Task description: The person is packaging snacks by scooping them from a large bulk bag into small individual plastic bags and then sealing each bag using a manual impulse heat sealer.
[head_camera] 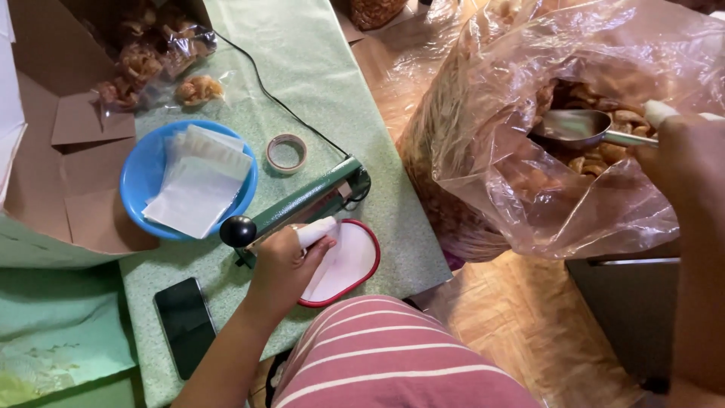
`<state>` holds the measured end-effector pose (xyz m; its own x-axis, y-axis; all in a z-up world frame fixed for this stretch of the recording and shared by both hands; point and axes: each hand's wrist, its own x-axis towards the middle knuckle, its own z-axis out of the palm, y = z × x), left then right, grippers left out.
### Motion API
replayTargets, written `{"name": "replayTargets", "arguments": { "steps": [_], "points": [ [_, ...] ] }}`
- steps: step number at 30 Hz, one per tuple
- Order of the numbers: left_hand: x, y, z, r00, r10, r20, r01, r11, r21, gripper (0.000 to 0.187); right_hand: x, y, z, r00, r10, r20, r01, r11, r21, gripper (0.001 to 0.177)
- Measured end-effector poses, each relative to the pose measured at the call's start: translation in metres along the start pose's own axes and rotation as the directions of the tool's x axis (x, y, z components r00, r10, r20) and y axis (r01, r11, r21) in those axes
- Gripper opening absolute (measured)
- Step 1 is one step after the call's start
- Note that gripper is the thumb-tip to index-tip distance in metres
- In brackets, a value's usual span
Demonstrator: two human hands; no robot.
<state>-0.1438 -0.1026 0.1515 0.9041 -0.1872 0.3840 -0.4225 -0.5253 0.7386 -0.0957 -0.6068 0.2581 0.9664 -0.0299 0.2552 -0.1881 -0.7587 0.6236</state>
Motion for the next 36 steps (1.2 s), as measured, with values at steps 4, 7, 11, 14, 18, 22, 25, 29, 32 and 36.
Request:
{"name": "replayTargets", "arguments": {
  "steps": [4, 7, 11, 14, 18, 22, 25, 29, 32, 36],
  "points": [
    [-0.009, -0.006, -0.002, 1.0, 0.017, -0.004, -0.017, 1.0, 0.018, 0.024, 0.023, -0.017, -0.028, 0.86, 0.004, 0.51, -0.002, 1.0, -0.005, 0.049],
    [-0.014, -0.011, -0.001, 1.0, 0.019, -0.014, -0.018, 1.0, 0.008, 0.026, 0.031, -0.029, -0.036, 0.836, -0.037, 0.547, 0.074, 0.996, -0.045, 0.023],
    [-0.018, -0.009, -0.004, 0.998, -0.028, 0.065, 0.029, 0.999, -0.023, 0.032, 0.034, -0.028, -0.024, 0.915, -0.035, 0.401, 0.101, 0.984, -0.145, 0.015],
    [-0.023, -0.007, -0.001, 0.98, -0.157, 0.119, 0.161, 0.987, -0.025, 0.028, 0.035, -0.018, 0.007, 0.985, -0.111, 0.13, 0.141, 0.958, -0.249, 0.013],
    [-0.021, 0.027, -0.007, 0.799, -0.461, 0.385, 0.531, 0.843, -0.091, 0.029, 0.042, -0.004, 0.015, 0.941, -0.334, -0.051, 0.326, 0.938, -0.119, 0.022],
    [-0.031, 0.022, 0.007, 0.77, -0.462, 0.441, 0.564, 0.815, -0.13, 0.026, 0.041, -0.012, -0.03, 0.894, -0.446, 0.054, 0.447, 0.894, -0.017, 0.014],
    [-0.033, 0.026, 0.009, 0.655, -0.52, 0.548, 0.682, 0.72, -0.132, 0.023, 0.039, -0.021, -0.024, 0.917, -0.256, 0.305, 0.262, 0.965, 0.021, 0.01],
    [-0.033, 0.033, 0.006, 0.639, -0.422, 0.644, 0.633, 0.763, -0.128, 0.02, 0.042, -0.021, 0.01, 0.946, -0.324, 0.02, 0.31, 0.92, 0.24, 0.012],
    [-0.028, 0.041, 0.002, 0.593, -0.397, 0.701, 0.646, 0.754, -0.119, 0.021, 0.047, -0.017, -0.002, 0.931, -0.32, 0.175, 0.232, 0.89, 0.393, 0.013],
    [-0.028, 0.044, 0.001, 0.63, -0.285, 0.722, 0.557, 0.814, -0.165, 0.024, 0.041, -0.037, -0.001, 0.905, -0.359, 0.227, 0.362, 0.932, 0.027, 0.027]
  ]
}}
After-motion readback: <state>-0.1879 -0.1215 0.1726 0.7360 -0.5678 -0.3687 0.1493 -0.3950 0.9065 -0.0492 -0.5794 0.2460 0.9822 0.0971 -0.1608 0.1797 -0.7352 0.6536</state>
